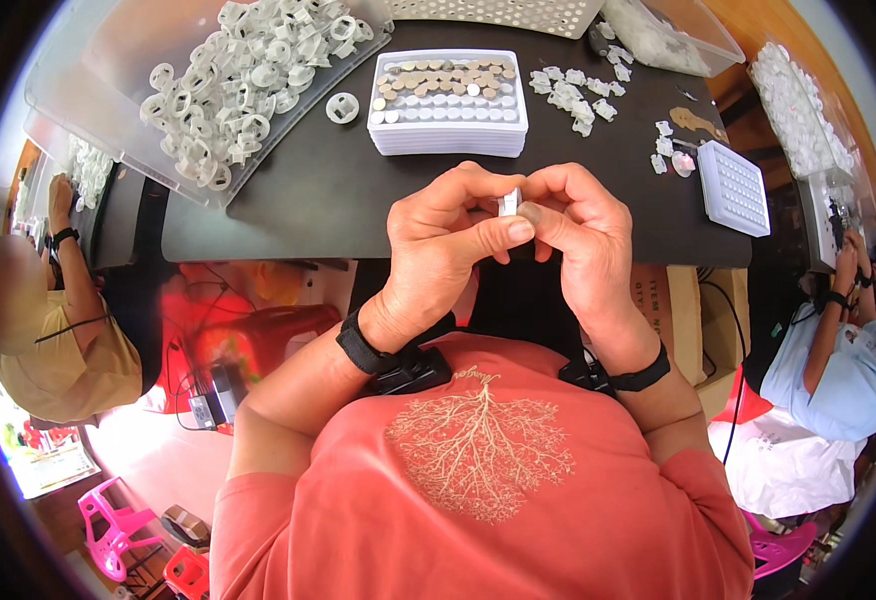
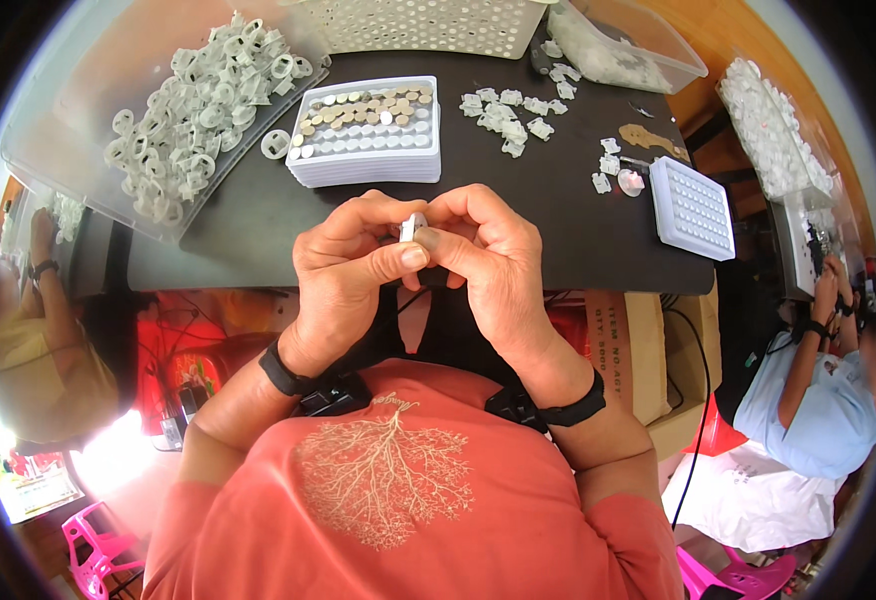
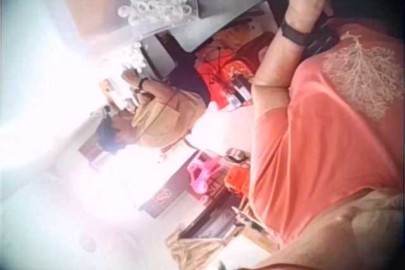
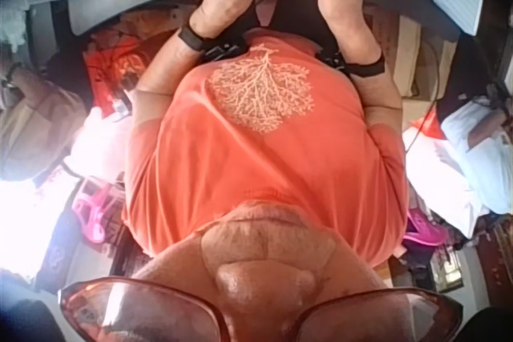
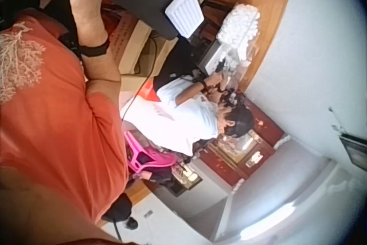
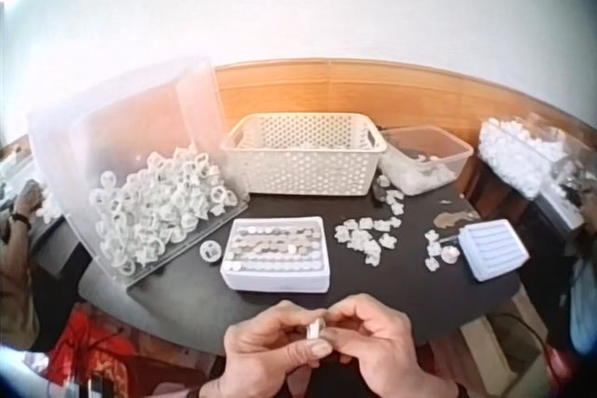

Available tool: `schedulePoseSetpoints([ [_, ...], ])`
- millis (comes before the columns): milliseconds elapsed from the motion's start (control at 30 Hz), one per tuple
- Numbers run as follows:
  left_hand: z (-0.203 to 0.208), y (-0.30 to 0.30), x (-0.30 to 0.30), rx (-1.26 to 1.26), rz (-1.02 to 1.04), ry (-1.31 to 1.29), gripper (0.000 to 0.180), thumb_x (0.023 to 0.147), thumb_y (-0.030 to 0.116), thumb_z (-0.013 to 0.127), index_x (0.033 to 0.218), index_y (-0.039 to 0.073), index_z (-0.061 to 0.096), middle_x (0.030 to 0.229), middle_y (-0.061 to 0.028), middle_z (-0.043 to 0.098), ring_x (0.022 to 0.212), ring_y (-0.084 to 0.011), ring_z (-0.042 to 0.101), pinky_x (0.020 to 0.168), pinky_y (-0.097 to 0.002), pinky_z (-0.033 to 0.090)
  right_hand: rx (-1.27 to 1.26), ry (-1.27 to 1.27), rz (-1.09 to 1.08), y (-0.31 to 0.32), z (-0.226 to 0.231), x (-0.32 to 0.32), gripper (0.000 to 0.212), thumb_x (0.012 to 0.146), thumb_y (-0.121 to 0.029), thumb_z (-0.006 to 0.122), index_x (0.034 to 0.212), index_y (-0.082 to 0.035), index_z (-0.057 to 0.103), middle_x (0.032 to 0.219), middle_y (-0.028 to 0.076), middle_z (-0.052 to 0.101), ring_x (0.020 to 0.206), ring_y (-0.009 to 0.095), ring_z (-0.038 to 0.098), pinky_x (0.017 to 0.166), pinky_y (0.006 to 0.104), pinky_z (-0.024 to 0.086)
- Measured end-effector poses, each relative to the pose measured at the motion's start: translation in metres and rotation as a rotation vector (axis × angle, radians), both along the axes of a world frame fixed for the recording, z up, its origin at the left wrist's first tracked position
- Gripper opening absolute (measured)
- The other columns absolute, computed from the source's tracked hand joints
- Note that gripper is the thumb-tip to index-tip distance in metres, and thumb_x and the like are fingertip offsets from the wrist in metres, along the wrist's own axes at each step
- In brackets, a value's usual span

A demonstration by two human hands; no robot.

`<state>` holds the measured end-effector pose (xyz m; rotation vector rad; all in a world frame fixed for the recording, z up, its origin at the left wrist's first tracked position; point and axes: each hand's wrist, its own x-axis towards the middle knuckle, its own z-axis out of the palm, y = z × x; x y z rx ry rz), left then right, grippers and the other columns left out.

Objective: Manually assembling small plastic and metal components at a workbench.

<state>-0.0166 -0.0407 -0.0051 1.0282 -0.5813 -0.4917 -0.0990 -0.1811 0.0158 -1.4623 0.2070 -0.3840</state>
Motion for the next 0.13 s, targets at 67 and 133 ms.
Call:
schedulePoseSetpoints([
  [67,-0.0001,0.0002,-0.0003,0.011,0.005,-0.015,0.028,0.084,-0.002,0.077,0.111,0.0,0.07,0.092,-0.0022,0.064,0.08,-0.0083,0.062,0.061,-0.0213,0.053,0.005,-0.003,0.002,-0.0009,0.001,0.0,0.014,0.093,-0.015,0.07,0.098,-0.003,0.064,0.082,0.0,0.068,0.068,0.004,0.061,0.053,0.0182,0.039],
  [133,0.0,-0.0005,-0.0005,-0.007,-0.001,0.009,0.028,0.084,-0.003,0.077,0.112,0.0,0.07,0.093,-0.0022,0.064,0.08,-0.0087,0.062,0.061,-0.0213,0.053,-0.009,0.021,0.022,-0.0027,0.003,0.0,0.015,0.092,-0.015,0.071,0.098,-0.003,0.064,0.082,0.001,0.068,0.069,0.004,0.062,0.053,0.0177,0.039],
])
